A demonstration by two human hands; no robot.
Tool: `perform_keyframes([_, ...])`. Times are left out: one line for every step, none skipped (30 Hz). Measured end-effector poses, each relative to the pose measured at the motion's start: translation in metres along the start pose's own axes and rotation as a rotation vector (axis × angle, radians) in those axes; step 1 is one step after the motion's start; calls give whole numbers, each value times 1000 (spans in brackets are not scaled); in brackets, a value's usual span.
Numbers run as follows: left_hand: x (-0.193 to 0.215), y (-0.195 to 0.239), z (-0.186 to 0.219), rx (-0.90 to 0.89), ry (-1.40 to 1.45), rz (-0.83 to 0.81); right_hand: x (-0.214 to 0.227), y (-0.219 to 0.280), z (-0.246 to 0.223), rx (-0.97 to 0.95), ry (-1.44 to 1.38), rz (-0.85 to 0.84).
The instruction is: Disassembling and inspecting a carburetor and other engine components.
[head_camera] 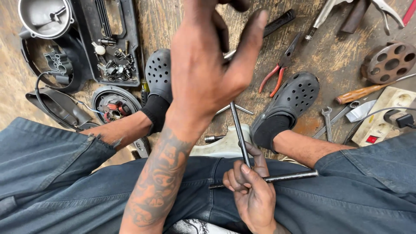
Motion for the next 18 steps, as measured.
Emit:
perform_keyframes([-2, -3, 4, -11, -36, 26, 1, -1, 1, -8, 9, 9])
perform_keyframes([-4, -5, 6, -12, -32, 27, 2, -2, 2, -5, 12, 9])
perform_keyframes([-7, -7, 9, -38, -32, 66, 2, -3, 3, -1, 20, 6])
perform_keyframes([-9, -8, 12, -62, -33, 103, 3, -4, 4, 3, 29, 5])
perform_keyframes([-12, -9, 10, -61, -28, 102, 3, -4, 4, 6, 32, 7])
perform_keyframes([-14, -10, 8, -81, 8, 108, 3, -4, 4, 14, 42, 10])
perform_keyframes([-16, -10, 6, -101, 43, 114, 3, -5, 4, 23, 52, 13])
perform_keyframes([-15, -11, 8, -97, 45, 113, 2, -6, 3, 22, 54, 17])
perform_keyframes([-15, -12, 10, -100, 95, 103, 1, -7, 2, 30, 58, 16])
perform_keyframes([-14, -13, 12, -106, 144, 94, -1, -8, 2, 39, 60, 13])
perform_keyframes([-13, -12, 10, -105, 145, 94, 0, -8, 2, 39, 61, 13])
perform_keyframes([-13, -12, 8, -57, 247, 35, 0, -8, 2, 40, 62, 18])
perform_keyframes([-13, -12, 5, -10, 348, -25, 1, -8, 2, 41, 64, 22])
perform_keyframes([-12, -13, 1, -8, 346, -22, 0, -8, 3, 36, 65, 20])
perform_keyframes([-12, -13, -3, -34, 369, -51, -1, -8, 3, 38, 71, 17])
perform_keyframes([-12, -14, -6, -61, 394, -82, -1, -9, 3, 43, 78, 14])
perform_keyframes([-11, -15, -7, -60, 394, -81, -1, -9, 3, 41, 79, 14])
perform_keyframes([-9, -17, -6, -84, 337, -43, 0, -9, 4, 34, 88, 6])
Point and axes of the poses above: each hand's wrist, its own y-axis away from the middle knuckle, its own x-axis out of the back of the hand, z = x × y, the point moved 3 cm from there along -y, towards the middle knuckle, and after that the axes turned 15 degrees about x, right-handed, at the moved point
